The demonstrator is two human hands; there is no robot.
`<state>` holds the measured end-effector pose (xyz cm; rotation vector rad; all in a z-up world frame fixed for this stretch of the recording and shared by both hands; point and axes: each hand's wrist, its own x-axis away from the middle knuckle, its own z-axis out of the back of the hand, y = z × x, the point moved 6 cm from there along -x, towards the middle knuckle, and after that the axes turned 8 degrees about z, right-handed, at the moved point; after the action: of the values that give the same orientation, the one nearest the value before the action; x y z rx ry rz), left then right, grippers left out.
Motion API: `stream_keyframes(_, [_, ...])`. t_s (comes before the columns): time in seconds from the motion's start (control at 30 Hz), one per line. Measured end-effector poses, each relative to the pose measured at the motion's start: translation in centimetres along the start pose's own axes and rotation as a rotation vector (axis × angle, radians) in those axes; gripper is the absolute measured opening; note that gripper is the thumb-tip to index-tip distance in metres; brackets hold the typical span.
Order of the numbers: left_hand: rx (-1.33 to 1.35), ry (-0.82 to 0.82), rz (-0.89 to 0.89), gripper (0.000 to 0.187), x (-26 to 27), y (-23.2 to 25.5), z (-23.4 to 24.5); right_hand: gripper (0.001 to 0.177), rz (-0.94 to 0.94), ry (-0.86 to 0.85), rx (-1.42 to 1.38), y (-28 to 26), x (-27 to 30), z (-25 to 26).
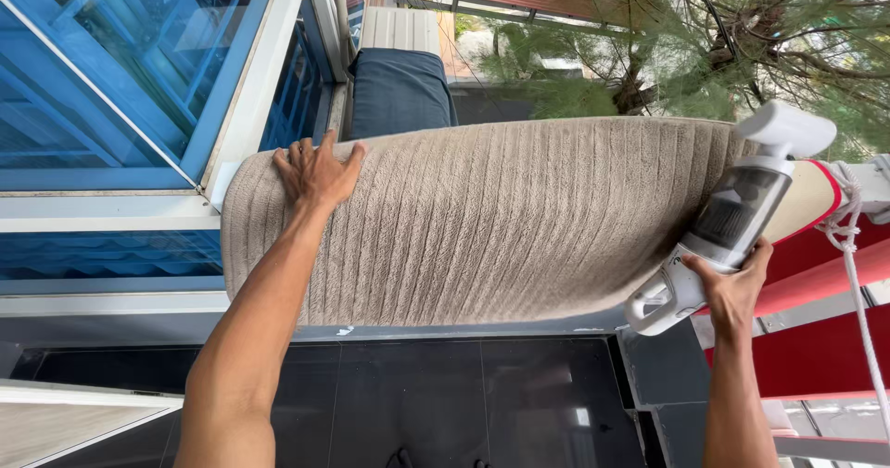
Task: The person cleans a small mat using a handheld vacuum cleaner by moving the nozzle across the surface of the mat while it hangs over a railing.
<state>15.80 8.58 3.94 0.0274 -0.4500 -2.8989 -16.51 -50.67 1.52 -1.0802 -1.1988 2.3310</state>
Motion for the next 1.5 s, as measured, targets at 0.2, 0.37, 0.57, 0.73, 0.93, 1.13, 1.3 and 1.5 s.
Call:
stream_keyframes(0.2, [0.121, 0.162, 0.048, 0.078, -2.1, -2.8, 1.7, 0.097, 0.014, 0.050, -0.114, 3.2, 0.2, -0.2])
stream_keyframes(0.37, [-0.069, 0.205, 0.269, 0.087, -3.7, -6.7, 4.6, 0.096, -0.018, 0.073, -0.170, 4.8, -0.6, 0.3])
stream_keyframes(0.57, [0.188, 0.226, 0.278, 0.054, -4.6, -7.8, 4.2, 0.090, 0.086, 0.040, -0.297, 4.8, -1.4, 0.6])
stream_keyframes(0.73, [0.293, 0.733, -0.038, 0.049, -2.3, -9.0, 6.3, 0.088, 0.088, 0.003, -0.086, 2.1, -2.2, 1.1])
stream_keyframes(0.93, [0.313, 0.786, -0.115, 0.039, 1.3, -11.3, 8.3, 0.081, 0.200, -0.006, -0.045, -1.7, -5.9, 0.8])
stream_keyframes(1.13, [0.344, 0.805, -0.202, 0.029, -0.4, -11.2, 12.4, 0.069, 0.134, -0.021, -0.126, -5.0, -16.1, -0.3])
stream_keyframes(1.3, [0.526, 0.784, -0.294, 0.038, -6.0, -11.3, 13.6, 0.061, -0.124, -0.167, -0.154, -2.1, -24.4, -3.5])
stream_keyframes(1.5, [0.143, 0.052, -0.046, 0.068, -8.4, -14.4, 6.4, 0.062, -0.216, -0.236, -0.085, 0.7, -21.5, -6.5])
